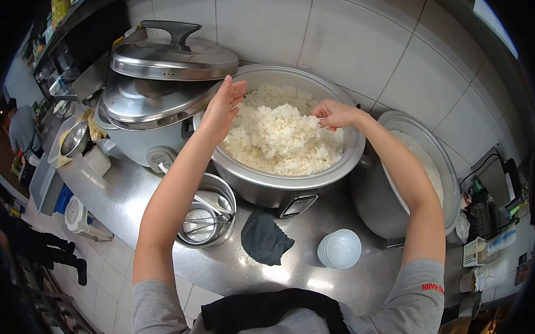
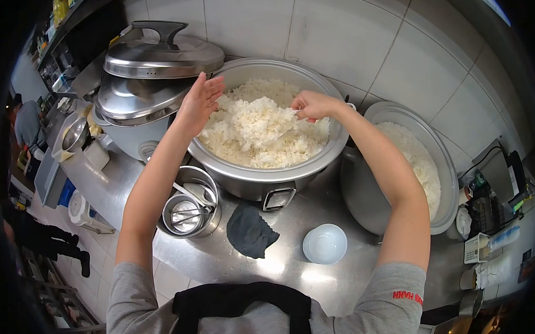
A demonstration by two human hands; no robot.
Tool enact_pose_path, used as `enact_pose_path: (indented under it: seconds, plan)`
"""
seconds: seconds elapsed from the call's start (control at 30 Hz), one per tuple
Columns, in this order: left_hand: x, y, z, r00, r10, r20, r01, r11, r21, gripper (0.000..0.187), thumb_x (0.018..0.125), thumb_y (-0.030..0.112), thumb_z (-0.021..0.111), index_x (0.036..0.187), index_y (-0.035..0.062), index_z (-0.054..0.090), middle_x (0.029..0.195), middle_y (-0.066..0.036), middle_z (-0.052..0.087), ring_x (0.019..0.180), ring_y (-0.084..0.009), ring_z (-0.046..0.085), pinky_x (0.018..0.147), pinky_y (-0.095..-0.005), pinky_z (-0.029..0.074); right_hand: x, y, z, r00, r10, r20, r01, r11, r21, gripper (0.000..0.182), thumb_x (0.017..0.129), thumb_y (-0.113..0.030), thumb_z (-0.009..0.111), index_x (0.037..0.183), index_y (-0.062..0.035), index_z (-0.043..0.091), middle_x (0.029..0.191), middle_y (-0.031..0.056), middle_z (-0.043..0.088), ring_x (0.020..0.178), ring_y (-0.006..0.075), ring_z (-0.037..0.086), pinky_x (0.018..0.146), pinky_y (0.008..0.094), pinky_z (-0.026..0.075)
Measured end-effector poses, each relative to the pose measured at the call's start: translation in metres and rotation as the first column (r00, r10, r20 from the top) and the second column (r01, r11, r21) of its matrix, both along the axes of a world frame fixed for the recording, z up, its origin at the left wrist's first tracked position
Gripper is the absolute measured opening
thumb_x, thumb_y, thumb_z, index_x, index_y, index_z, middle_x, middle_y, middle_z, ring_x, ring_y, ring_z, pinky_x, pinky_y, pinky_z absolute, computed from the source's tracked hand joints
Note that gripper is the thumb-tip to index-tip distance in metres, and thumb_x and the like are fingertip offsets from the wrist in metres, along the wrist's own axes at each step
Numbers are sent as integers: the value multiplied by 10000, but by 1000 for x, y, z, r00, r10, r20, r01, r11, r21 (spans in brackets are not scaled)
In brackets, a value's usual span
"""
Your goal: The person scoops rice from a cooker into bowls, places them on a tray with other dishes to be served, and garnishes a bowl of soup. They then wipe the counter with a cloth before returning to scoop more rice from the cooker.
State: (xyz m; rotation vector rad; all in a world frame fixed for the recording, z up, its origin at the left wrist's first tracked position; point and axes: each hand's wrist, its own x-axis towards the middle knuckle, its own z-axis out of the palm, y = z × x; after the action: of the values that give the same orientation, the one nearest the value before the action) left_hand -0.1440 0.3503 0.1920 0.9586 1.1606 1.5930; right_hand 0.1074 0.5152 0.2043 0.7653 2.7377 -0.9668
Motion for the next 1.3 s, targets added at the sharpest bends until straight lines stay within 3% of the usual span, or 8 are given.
enact_pose_path:
  seconds: [0.2,0.43,0.7,0.83,0.9,1.03,1.2,1.3]
  plan:
    - [0,-15,4,995,95,-31,-89,984,154,515,949,423,392,1308,57,432,1324,-74,428,1268,-192,336,1065,-367,196,-1,-16,33,968,-140,-211,118,987,-112,77,748,-61,548,782,-20,603,550,-28,485,443,53,413,409,230,317]
    - [3,-33,-5,989,141,36,-144,980,139,518,952,420,380,1315,53,420,1312,-83,439,1270,-193,334,1068,-362,196,-4,-16,18,982,-84,-168,87,996,14,133,741,-3,511,819,-21,617,580,-39,499,438,36,400,408,210,315]
    - [23,-71,-8,984,176,7,-172,955,240,440,948,309,448,1308,57,421,1295,-72,452,1244,-173,375,1041,-334,259,-2,-12,33,967,-118,-227,107,992,-62,122,733,-5,517,813,-12,609,579,-40,500,442,35,411,410,211,318]
    - [22,-56,-20,978,201,56,-208,947,243,489,935,366,455,1321,69,416,1354,-80,402,1295,-194,307,1060,-368,219,1,-11,24,968,-114,-225,119,993,5,107,749,-14,526,813,-23,612,569,-49,484,431,31,395,401,204,298]
    - [28,-29,-24,939,263,222,-285,955,76,564,913,445,452,1341,82,396,1434,-90,305,1350,-213,199,1085,-414,129,1,-10,25,969,-102,-227,102,995,-14,109,755,-20,531,820,-28,618,570,-52,484,430,29,392,400,203,295]
    - [26,18,-21,945,240,220,-275,951,144,653,915,494,382,1395,63,277,1487,-135,153,1379,-261,97,1104,-419,44,5,-10,39,965,-130,-228,117,991,-70,54,761,-96,576,759,-44,589,546,-29,478,446,51,441,416,231,341]
    - [78,7,-8,874,72,481,-109,993,49,639,933,512,254,1370,48,302,1455,-148,200,1362,-275,130,1103,-439,18,23,-6,51,959,-165,-231,159,986,-44,42,766,-111,574,749,-74,583,526,-40,462,432,44,423,388,231,288]
    - [119,17,-11,730,-9,684,-32,998,47,636,936,511,234,1386,62,228,1441,-127,196,1329,-303,180,1104,-444,43,44,1,55,948,-205,-245,207,978,-19,71,782,-113,566,819,-75,612,531,-57,465,423,33,402,381,212,269]
